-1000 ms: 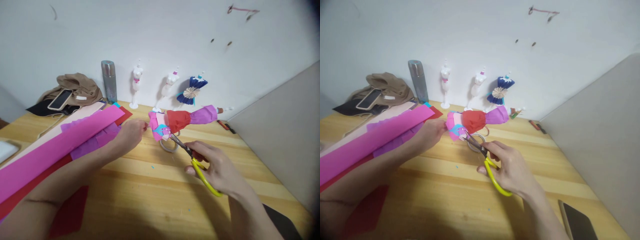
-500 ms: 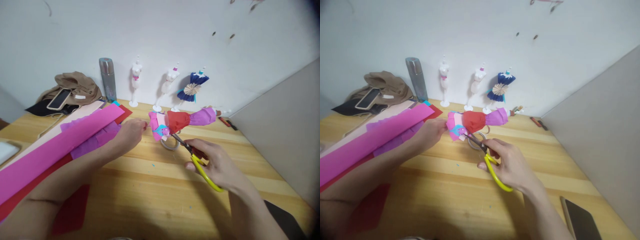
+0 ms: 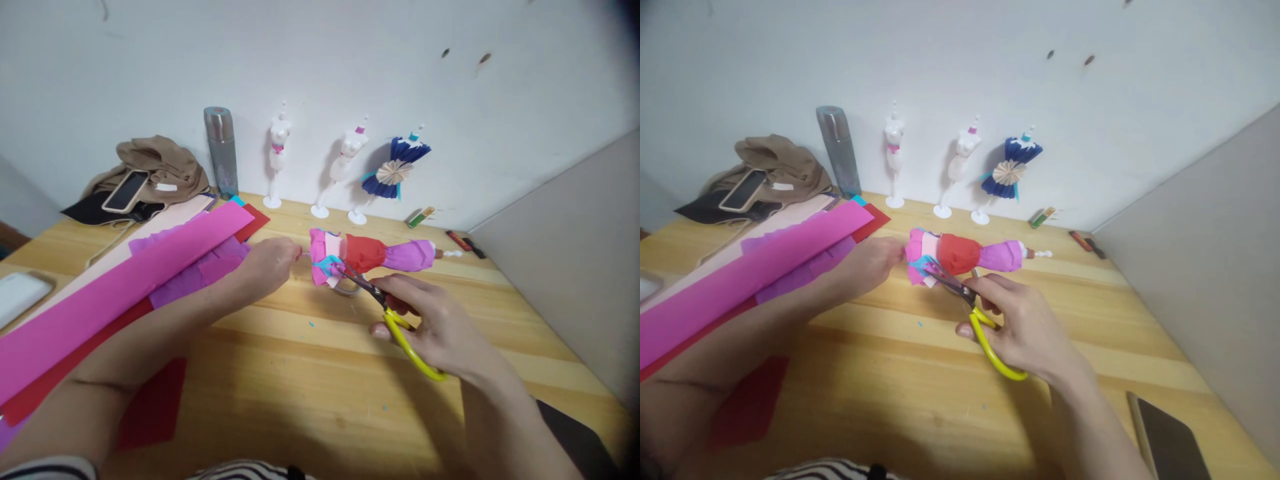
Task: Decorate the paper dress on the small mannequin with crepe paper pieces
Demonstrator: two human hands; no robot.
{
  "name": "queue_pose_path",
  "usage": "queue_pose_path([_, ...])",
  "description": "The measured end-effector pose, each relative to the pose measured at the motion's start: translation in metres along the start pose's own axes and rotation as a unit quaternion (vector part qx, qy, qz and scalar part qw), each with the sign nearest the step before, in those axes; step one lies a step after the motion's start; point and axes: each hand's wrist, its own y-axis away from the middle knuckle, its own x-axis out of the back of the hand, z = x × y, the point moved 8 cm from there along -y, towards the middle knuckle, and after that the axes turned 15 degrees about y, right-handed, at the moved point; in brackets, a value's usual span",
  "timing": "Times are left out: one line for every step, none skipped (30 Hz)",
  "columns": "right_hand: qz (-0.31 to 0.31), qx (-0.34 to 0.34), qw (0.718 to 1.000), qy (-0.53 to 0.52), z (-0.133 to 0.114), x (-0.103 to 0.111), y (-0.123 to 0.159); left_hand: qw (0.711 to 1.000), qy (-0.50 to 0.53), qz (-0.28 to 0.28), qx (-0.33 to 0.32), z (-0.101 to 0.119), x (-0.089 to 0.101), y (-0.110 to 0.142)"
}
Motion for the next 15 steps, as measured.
queue_pose_path([0.002, -0.002, 1.000, -0.011, 0.000, 0.001, 0.000, 1.000, 0.020, 0.003, 0.003, 0.000, 0.000, -0.001])
queue_pose_path([0.003, -0.008, 1.000, -0.025, 0.001, 0.002, 0.000, 0.999, 0.046, 0.007, 0.009, -0.001, 0.000, -0.001])
queue_pose_path([0.001, -0.017, 0.999, -0.043, 0.001, 0.003, 0.001, 0.997, 0.078, 0.010, 0.024, -0.004, -0.001, -0.002])
queue_pose_path([-0.003, -0.027, 0.998, -0.064, 0.002, 0.002, 0.002, 0.992, 0.117, 0.011, 0.049, -0.008, -0.004, -0.003])
queue_pose_path([-0.008, -0.039, 0.995, -0.091, 0.003, 0.000, 0.003, 0.983, 0.160, 0.007, 0.085, -0.014, -0.008, -0.003])
queue_pose_path([-0.015, -0.050, 0.991, -0.124, 0.003, -0.003, 0.004, 0.970, 0.206, -0.004, 0.127, -0.020, -0.015, -0.003])
queue_pose_path([-0.024, -0.055, 0.984, -0.167, 0.002, -0.009, 0.006, 0.953, 0.252, -0.017, 0.168, -0.026, -0.023, -0.002])
queue_pose_path([-0.032, -0.063, 0.974, -0.216, -0.001, -0.016, 0.007, 0.933, 0.296, -0.031, 0.203, -0.030, -0.031, 0.000])
queue_pose_path([-0.042, -0.066, 0.959, -0.273, -0.006, -0.024, 0.008, 0.914, 0.337, -0.043, 0.223, -0.031, -0.038, 0.001])
queue_pose_path([-0.050, -0.072, 0.938, -0.335, -0.011, -0.033, 0.009, 0.896, 0.373, -0.049, 0.236, -0.031, -0.044, 0.001])
queue_pose_path([-0.062, -0.097, 0.912, -0.394, -0.016, -0.043, 0.010, 0.879, 0.406, -0.051, 0.245, -0.031, -0.049, 0.002])
queue_pose_path([-0.075, -0.104, 0.882, -0.453, -0.024, -0.051, 0.011, 0.864, 0.435, -0.046, 0.250, -0.031, -0.052, 0.003])
queue_pose_path([-0.093, -0.104, 0.855, -0.500, -0.034, -0.058, 0.011, 0.848, 0.462, -0.038, 0.255, -0.030, -0.055, 0.003])
queue_pose_path([-0.098, -0.100, 0.833, -0.535, -0.043, -0.061, 0.011, 0.834, 0.487, -0.027, 0.258, -0.029, -0.056, 0.004])
queue_pose_path([-0.108, -0.105, 0.818, -0.555, -0.051, -0.063, 0.011, 0.820, 0.511, -0.012, 0.258, -0.029, -0.057, 0.005])
